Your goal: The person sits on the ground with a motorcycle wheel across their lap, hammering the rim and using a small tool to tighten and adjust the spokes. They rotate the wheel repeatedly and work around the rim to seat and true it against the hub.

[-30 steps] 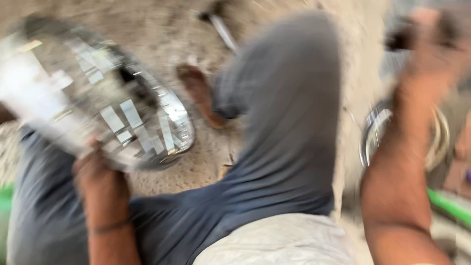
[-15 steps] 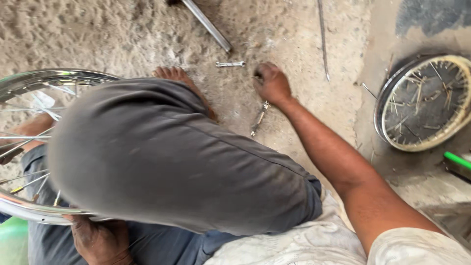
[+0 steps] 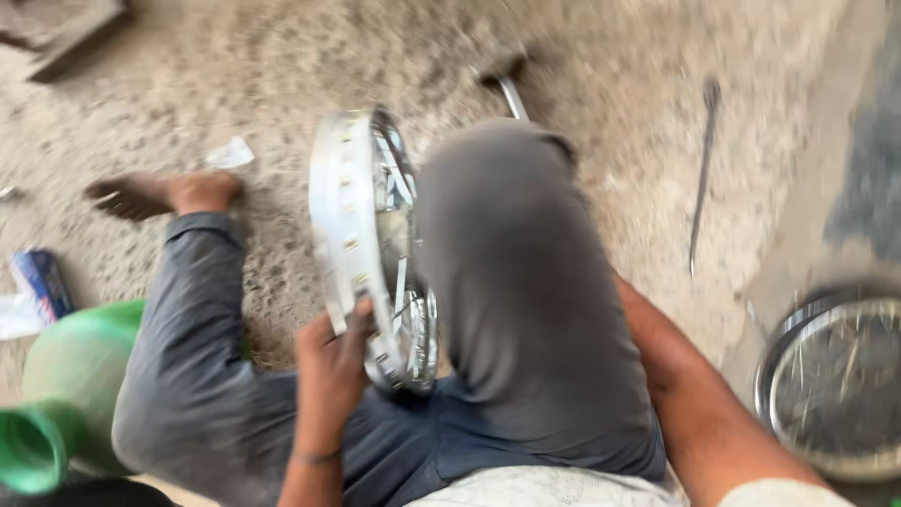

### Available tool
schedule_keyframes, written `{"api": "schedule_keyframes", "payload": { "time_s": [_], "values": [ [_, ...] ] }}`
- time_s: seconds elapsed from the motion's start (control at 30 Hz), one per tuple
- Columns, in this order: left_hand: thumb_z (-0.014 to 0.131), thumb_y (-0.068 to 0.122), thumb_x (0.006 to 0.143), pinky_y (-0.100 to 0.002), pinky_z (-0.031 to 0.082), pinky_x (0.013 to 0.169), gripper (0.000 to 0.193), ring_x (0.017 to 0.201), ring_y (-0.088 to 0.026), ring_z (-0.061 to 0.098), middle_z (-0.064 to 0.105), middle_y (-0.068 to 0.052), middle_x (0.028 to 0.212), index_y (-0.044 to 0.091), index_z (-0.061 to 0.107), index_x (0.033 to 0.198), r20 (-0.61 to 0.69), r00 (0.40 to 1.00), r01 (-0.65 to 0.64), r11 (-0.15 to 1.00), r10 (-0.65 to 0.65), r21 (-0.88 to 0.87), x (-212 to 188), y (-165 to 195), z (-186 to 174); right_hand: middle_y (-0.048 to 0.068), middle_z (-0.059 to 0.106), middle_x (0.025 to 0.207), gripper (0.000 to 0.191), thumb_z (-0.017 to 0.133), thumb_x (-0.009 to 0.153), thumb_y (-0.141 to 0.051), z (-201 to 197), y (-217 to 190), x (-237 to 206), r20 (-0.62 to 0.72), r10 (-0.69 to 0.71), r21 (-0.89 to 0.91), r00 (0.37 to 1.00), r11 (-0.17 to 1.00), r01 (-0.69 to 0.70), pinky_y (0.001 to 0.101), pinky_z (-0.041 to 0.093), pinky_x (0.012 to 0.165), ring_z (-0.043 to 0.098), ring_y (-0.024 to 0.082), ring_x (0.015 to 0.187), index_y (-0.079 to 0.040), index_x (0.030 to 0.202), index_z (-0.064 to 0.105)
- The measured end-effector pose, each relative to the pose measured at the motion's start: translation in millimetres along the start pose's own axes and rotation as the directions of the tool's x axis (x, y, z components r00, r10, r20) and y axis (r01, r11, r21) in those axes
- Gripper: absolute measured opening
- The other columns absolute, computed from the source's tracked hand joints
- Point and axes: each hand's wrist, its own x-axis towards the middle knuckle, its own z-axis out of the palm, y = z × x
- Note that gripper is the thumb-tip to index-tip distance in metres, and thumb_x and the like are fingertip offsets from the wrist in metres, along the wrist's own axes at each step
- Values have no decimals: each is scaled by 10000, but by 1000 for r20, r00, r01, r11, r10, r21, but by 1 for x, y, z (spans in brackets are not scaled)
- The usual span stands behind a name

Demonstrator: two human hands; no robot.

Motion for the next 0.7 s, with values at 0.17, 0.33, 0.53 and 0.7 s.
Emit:
{"api": "schedule_keyframes", "payload": {
  "time_s": [0.17,0.33,0.53,0.7],
  "values": [
    [677,284,1003,-277,485,589,335,682,-52,564,679,-8,730,-42,716,935,-114,959,-271,957,260,-98,12,35,20,137,600,1038,161,548,1076,-164,-28,9,-29,128,166,34,978,985,-172,420,458,845,557,297,963,-36,1107,641],
    [679,291,975,-292,481,571,314,634,-64,552,668,-44,668,-20,725,971,-217,919,-347,937,329,-48,8,54,7,106,586,950,172,533,1107,-184,-66,27,-39,195,425,319,884,825,-467,379,462,775,556,251,869,-49,1067,631],
    [724,345,954,-346,483,548,368,523,-142,617,667,-121,625,-10,745,861,-315,913,-252,966,258,61,-6,52,17,69,569,845,219,514,1145,-209,-158,59,-30,363,524,884,771,-455,-106,329,467,691,554,196,756,-63,1019,619],
    [748,335,884,-377,482,523,287,510,-187,618,701,-112,623,50,780,886,-219,924,-322,947,313,-5,-1,56,53,13,446,620,354,439,1114,-341,-295,24,-28,-129,505,942,853,-208,265,373,490,606,460,177,548,-132,862,574]
  ]
}}
